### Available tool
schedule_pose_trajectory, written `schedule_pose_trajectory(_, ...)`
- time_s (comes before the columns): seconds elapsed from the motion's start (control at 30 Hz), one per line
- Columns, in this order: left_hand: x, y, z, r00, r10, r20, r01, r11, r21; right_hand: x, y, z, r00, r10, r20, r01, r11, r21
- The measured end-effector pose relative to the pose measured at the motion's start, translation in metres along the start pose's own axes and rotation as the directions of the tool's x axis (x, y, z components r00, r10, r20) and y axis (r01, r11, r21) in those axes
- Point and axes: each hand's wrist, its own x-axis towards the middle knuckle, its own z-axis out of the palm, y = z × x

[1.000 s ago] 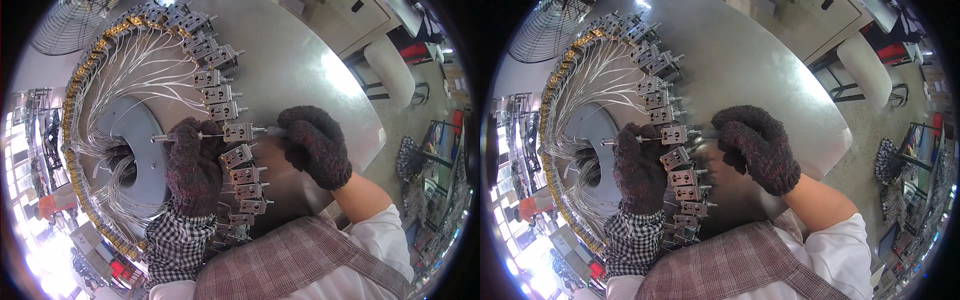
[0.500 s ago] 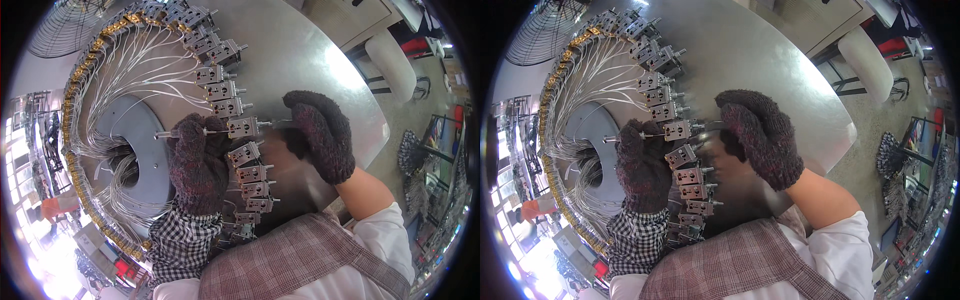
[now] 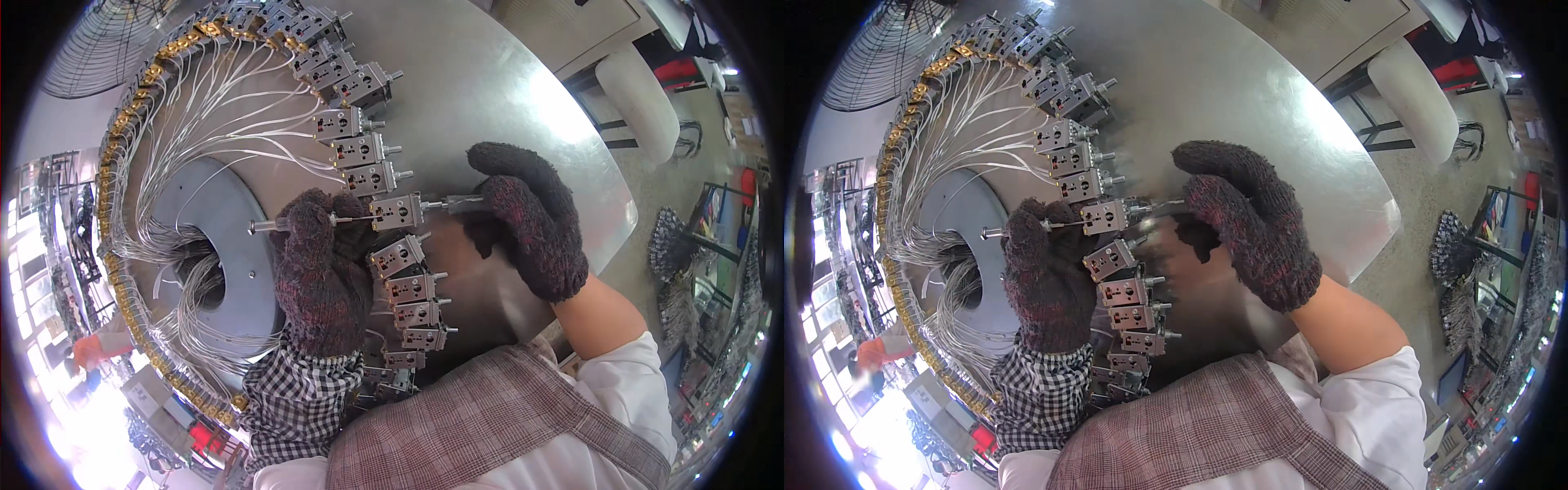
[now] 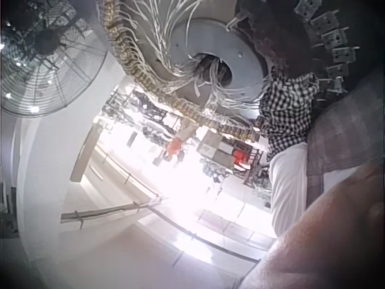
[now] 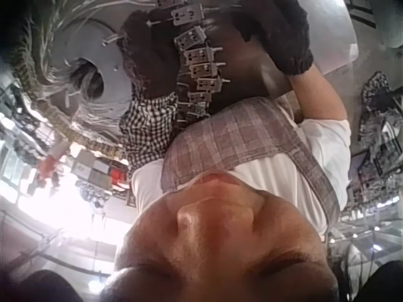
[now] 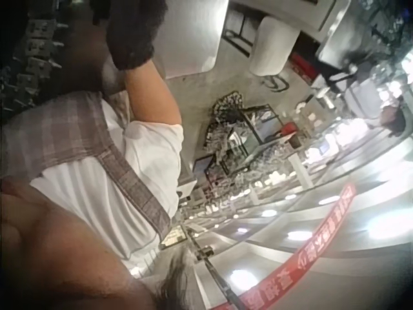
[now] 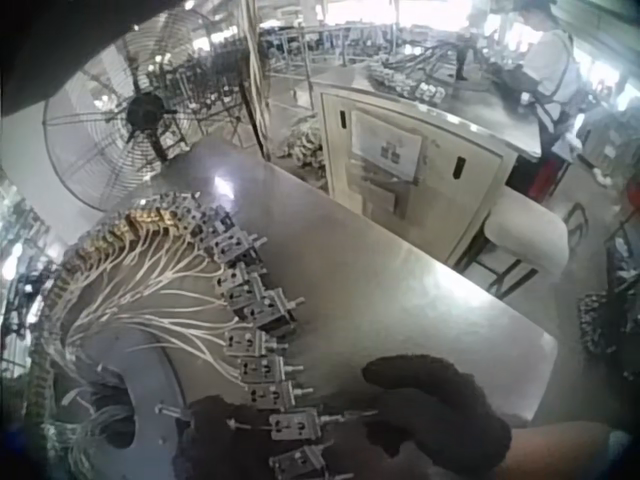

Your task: Manually wiring and assembling a complex circular electronic component at a workstation.

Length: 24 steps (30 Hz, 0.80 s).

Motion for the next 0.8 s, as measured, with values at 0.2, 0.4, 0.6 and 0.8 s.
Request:
schedule_pose_trajectory(0.2,0.001,-0.002,-0.003,1.000,0.003,0.024,-0.003,1.000,0.010,0.002,0.002,-0.004,0.997,-0.044,0.058,0.046,0.998,-0.037)
schedule_pose_trajectory(0.4,-0.001,-0.001,0.010,0.995,-0.092,-0.046,0.089,0.994,-0.064,0.007,0.002,-0.007,0.992,-0.067,0.106,0.072,0.996,-0.046)
schedule_pose_trajectory(0.6,-0.013,0.013,0.036,0.966,-0.258,-0.016,0.257,0.964,-0.069,0.013,-0.002,-0.004,0.977,-0.124,0.171,0.126,0.992,0.002)
schedule_pose_trajectory(0.8,-0.014,0.018,0.010,0.985,-0.149,0.081,0.146,0.988,0.039,0.011,0.000,-0.003,0.976,-0.110,0.190,0.112,0.994,0.003)
